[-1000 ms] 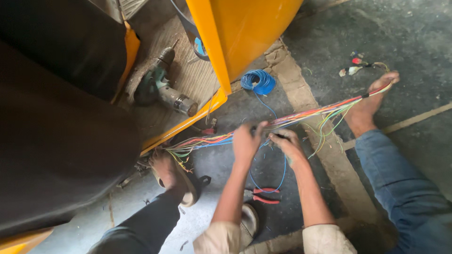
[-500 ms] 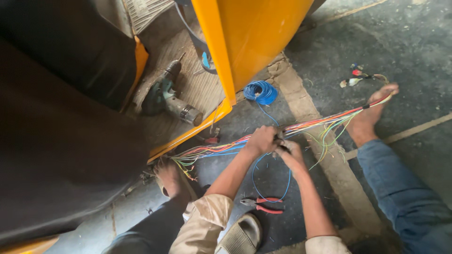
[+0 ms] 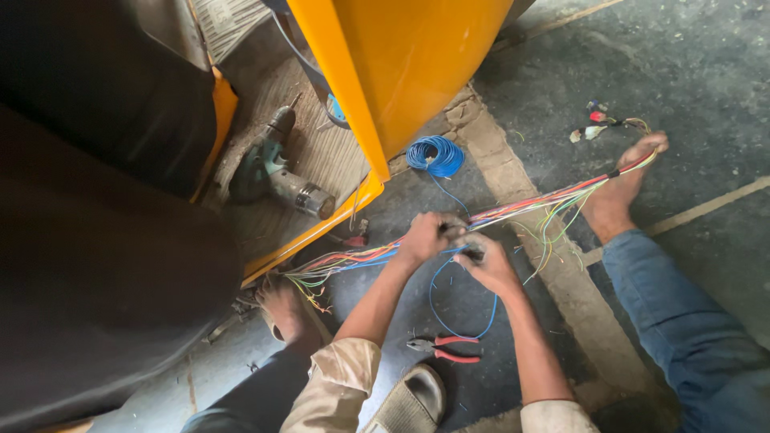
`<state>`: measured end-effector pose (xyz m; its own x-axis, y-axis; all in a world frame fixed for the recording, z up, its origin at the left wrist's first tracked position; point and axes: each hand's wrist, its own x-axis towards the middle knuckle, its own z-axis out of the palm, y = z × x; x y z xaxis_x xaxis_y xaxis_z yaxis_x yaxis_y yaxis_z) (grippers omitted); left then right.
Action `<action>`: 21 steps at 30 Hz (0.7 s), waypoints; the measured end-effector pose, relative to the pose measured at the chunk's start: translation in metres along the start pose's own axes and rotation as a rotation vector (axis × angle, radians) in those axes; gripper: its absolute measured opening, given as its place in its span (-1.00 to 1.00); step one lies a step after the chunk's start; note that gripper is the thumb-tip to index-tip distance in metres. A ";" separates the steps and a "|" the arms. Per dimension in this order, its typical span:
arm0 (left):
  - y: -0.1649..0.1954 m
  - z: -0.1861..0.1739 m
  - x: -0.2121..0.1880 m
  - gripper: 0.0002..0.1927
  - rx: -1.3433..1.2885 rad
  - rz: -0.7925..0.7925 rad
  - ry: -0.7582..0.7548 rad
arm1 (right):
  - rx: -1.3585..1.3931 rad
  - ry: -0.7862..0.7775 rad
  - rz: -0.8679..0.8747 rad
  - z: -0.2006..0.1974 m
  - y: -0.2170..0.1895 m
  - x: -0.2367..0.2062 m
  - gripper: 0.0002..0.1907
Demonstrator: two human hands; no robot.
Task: The person sits on the floor next to a yellow auto-rickshaw and works on a multicolored wiring harness, holding the harness taut with one foot. They use pliers to cut and strip individual wires, separating and arranging the wires along the harness.
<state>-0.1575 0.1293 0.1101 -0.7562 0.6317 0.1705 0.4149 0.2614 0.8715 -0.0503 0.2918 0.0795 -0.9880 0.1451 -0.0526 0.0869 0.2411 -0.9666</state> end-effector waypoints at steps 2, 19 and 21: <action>-0.003 -0.002 -0.002 -0.78 -0.012 0.012 0.013 | -0.188 0.087 -0.156 0.001 -0.013 0.000 -0.78; -0.047 -0.020 0.000 -0.78 -0.317 -0.374 -0.194 | -0.509 0.409 -0.373 0.017 -0.068 -0.009 -0.89; -0.044 -0.024 0.001 -0.79 -0.348 -0.406 -0.201 | -0.535 0.418 -0.373 0.018 -0.066 -0.010 -0.89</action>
<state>-0.1885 0.1013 0.0829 -0.6951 0.6660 -0.2707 -0.1057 0.2778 0.9548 -0.0488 0.2573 0.1391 -0.8431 0.2879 0.4542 -0.0871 0.7603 -0.6437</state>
